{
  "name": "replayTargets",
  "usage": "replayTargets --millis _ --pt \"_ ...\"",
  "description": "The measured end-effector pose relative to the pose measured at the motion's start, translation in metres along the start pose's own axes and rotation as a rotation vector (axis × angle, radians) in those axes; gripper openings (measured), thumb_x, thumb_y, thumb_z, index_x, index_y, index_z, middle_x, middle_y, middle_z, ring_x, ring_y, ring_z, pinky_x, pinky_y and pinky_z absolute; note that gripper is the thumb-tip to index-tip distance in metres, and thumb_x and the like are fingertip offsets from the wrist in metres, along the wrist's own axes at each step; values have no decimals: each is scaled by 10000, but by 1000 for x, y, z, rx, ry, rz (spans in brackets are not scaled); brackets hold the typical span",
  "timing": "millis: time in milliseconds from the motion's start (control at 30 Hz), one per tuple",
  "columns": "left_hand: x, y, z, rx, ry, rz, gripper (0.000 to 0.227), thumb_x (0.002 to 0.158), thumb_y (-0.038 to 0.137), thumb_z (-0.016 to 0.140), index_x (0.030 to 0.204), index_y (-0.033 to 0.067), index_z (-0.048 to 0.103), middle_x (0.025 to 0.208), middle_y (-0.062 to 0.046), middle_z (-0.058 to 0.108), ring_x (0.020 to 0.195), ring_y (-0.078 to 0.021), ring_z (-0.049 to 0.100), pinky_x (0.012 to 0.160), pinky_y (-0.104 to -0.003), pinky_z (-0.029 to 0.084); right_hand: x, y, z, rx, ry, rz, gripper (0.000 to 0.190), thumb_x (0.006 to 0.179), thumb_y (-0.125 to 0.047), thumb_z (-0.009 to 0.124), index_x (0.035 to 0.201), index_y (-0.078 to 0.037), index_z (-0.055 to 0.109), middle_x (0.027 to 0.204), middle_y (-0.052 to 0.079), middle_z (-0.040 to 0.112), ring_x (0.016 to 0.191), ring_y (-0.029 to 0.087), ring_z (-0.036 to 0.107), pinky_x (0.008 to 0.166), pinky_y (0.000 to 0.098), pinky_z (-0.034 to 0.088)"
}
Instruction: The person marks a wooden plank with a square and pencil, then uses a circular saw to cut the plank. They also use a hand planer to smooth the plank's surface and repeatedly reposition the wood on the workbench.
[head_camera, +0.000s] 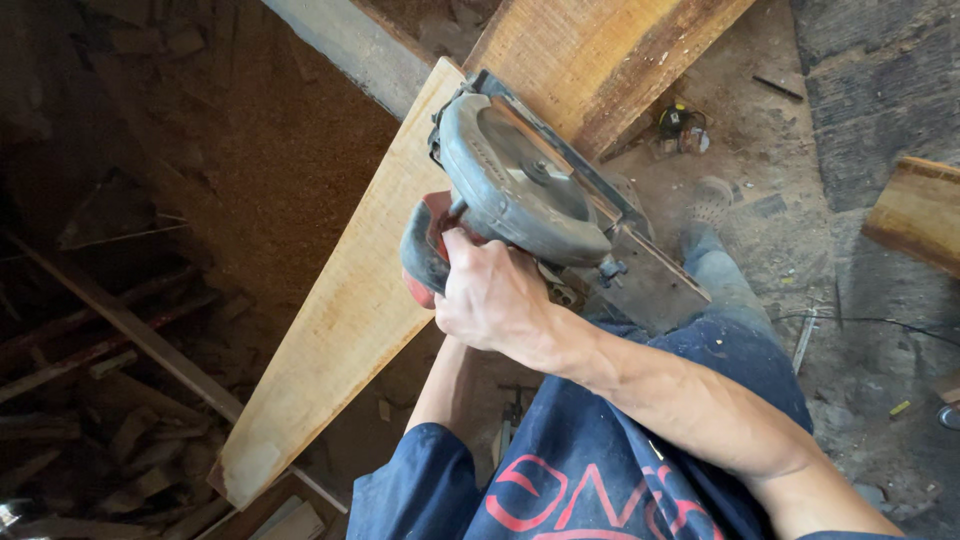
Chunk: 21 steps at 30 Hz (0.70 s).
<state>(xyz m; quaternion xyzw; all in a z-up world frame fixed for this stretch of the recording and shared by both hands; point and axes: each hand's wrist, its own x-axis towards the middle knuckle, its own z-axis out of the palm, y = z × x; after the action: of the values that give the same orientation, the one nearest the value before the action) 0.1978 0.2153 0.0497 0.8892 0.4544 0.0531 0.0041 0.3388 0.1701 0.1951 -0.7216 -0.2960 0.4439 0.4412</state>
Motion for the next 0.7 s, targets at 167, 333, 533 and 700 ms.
replayTargets --millis 167,333,533,700 --pt "0 0 1 -1 -2 -2 690 940 434 589 1539 119 453 1647 -204 313 1542 -407 248 1233 -593 178 9 -4 0 21 -13 25 524 763 -207 702 1203 32 547 726 332 673 708 510 693 657 578 561" --pt "1 0 1 -8 8 -12 717 928 449 594 1543 115 437 1647 -206 302 1542 -411 232 1231 -597 167 17 -10 2 13 13 10 380 792 -194 682 1100 10 595 762 334 680 749 513 698 715 585 564" --pt "1 -2 0 -11 8 -12 750 913 466 601 1547 110 418 1648 -208 288 1542 -415 214 1229 -603 154 25 -17 3 21 11 41 389 856 -317 688 1070 -3 607 766 333 685 766 514 702 716 588 561" --pt "-1 -3 2 -8 5 -7 777 901 481 607 1551 106 402 1648 -210 276 1542 -418 198 1227 -607 144 33 -22 4 21 20 40 444 857 -397 715 1045 -4 629 790 340 688 784 517 702 735 573 568"
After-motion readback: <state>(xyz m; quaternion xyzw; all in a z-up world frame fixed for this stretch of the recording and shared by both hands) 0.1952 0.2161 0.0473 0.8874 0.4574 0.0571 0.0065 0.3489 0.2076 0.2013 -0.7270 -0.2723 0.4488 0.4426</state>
